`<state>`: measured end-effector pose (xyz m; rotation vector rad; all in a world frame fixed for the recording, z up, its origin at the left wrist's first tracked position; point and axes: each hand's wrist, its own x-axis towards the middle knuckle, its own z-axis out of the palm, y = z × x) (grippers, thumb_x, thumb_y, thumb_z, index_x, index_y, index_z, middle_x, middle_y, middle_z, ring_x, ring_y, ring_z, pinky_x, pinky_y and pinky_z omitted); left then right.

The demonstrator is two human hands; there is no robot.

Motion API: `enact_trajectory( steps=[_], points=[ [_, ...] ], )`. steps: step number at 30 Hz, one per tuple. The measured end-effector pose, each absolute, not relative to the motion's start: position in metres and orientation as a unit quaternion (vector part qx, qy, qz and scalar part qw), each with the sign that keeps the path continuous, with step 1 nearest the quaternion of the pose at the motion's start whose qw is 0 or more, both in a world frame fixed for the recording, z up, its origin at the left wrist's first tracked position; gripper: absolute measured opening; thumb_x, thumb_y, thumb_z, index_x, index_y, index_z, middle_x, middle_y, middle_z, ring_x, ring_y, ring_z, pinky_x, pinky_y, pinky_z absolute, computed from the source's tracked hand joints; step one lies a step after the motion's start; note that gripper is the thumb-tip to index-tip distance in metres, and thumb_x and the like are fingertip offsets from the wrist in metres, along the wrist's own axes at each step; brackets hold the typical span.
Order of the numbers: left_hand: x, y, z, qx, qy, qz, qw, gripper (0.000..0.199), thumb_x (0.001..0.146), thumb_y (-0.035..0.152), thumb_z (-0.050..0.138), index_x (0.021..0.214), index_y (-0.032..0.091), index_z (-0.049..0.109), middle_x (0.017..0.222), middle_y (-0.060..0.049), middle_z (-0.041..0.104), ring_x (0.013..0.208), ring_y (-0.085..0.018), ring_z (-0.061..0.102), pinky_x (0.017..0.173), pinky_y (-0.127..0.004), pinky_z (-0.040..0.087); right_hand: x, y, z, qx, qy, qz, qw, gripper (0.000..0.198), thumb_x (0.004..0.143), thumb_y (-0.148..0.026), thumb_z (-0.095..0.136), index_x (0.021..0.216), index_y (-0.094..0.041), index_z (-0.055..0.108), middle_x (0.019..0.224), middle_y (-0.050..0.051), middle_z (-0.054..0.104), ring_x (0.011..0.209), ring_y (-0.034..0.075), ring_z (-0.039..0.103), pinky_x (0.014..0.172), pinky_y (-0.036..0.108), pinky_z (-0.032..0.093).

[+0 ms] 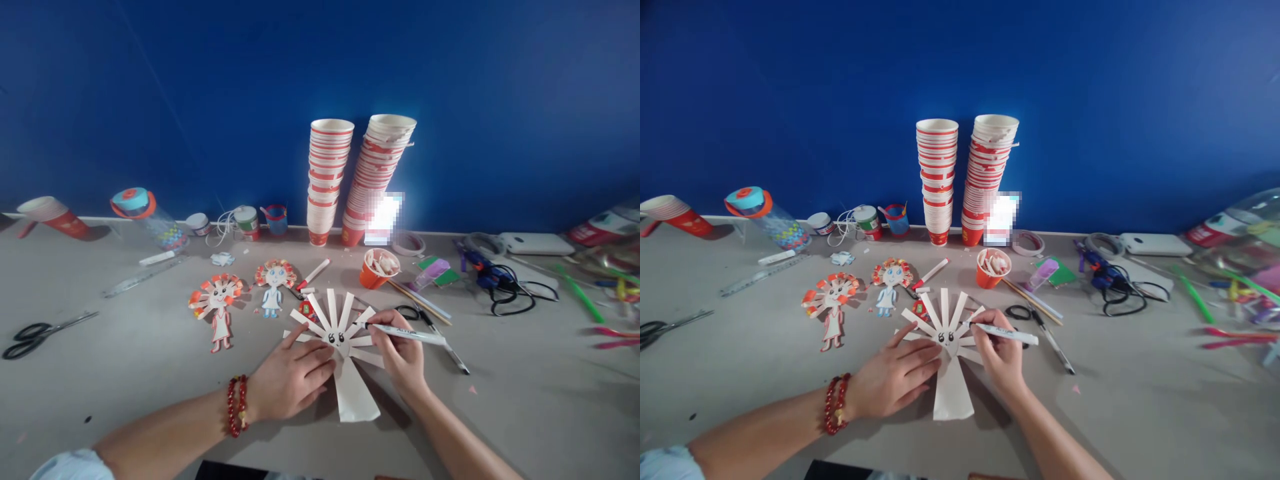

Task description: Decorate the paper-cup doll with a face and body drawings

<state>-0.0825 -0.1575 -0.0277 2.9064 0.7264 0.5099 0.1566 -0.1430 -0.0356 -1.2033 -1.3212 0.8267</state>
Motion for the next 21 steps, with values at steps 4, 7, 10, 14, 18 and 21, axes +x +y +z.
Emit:
enact_trajectory(
  steps=[4,7,10,14,18,21],
  points=[
    [-0.0824,-0.1575,-0.0283,0.956,0.237,0.167,0.052,0.034,0.099,0.032,0.049,0.128,0.016,0.056,0.130,-0.006,0.063,0.127,-0.020,0.051,0.124,-0.046,0.006,0.1583,-0.1454,-0.0351,-0.505,-0.562,0.343,0.558,0.008,0.089,-0.028,0.057,0.087,-0.020,0.059,0.067,-0.002,0.053,0.054,0.012,0.042,0.048,0.023,0.034],
    [-0.0821,-0.1574,-0.0285,0.955,0.240,0.168,0.053,0.034,0.098,0.031,0.050,0.129,0.016,0.056,0.129,-0.007,0.063,0.127,-0.020,0.051,0.124,-0.046,0.011,0.1573,-0.1475,-0.0357,-0.502,-0.563,0.351,0.554,0.007,0.090,-0.028,0.057,0.089,-0.021,0.057,0.070,-0.001,0.054,0.056,0.012,0.044,0.049,0.022,0.036],
    [-0.0819,-0.1571,-0.0283,0.953,0.241,0.174,0.055,0.034,0.098,0.031,0.050,0.128,0.016,0.056,0.128,-0.007,0.064,0.127,-0.020,0.051,0.124,-0.045,0.009,0.1576,-0.1488,-0.0374,-0.499,-0.565,0.353,0.554,0.007,0.090,-0.028,0.058,0.090,-0.022,0.056,0.072,-0.001,0.055,0.057,0.012,0.045,0.050,0.022,0.037],
    [-0.0820,-0.1567,-0.0284,0.953,0.235,0.180,0.059,0.033,0.099,0.031,0.048,0.128,0.016,0.056,0.128,-0.006,0.064,0.125,-0.020,0.052,0.124,-0.045,0.008,0.1589,-0.1489,-0.0390,-0.497,-0.563,0.352,0.559,0.007,0.090,-0.028,0.058,0.088,-0.022,0.056,0.072,-0.002,0.054,0.056,0.011,0.043,0.049,0.022,0.036],
    [-0.0816,-0.1568,-0.0293,0.954,0.236,0.175,0.061,0.033,0.099,0.030,0.047,0.128,0.017,0.056,0.128,-0.007,0.064,0.124,-0.020,0.052,0.123,-0.043,0.012,0.1578,-0.1485,-0.0366,-0.495,-0.567,0.351,0.557,0.006,0.090,-0.027,0.058,0.087,-0.022,0.056,0.072,-0.002,0.054,0.056,0.012,0.044,0.049,0.022,0.036],
    [-0.0809,-0.1571,-0.0289,0.955,0.235,0.170,0.061,0.034,0.099,0.030,0.048,0.129,0.016,0.056,0.128,-0.006,0.064,0.125,-0.019,0.053,0.123,-0.042,0.013,0.1553,-0.1484,-0.0331,-0.489,-0.579,0.348,0.552,0.006,0.090,-0.026,0.058,0.085,-0.021,0.056,0.072,-0.001,0.054,0.057,0.012,0.046,0.050,0.022,0.037]
  ],
)
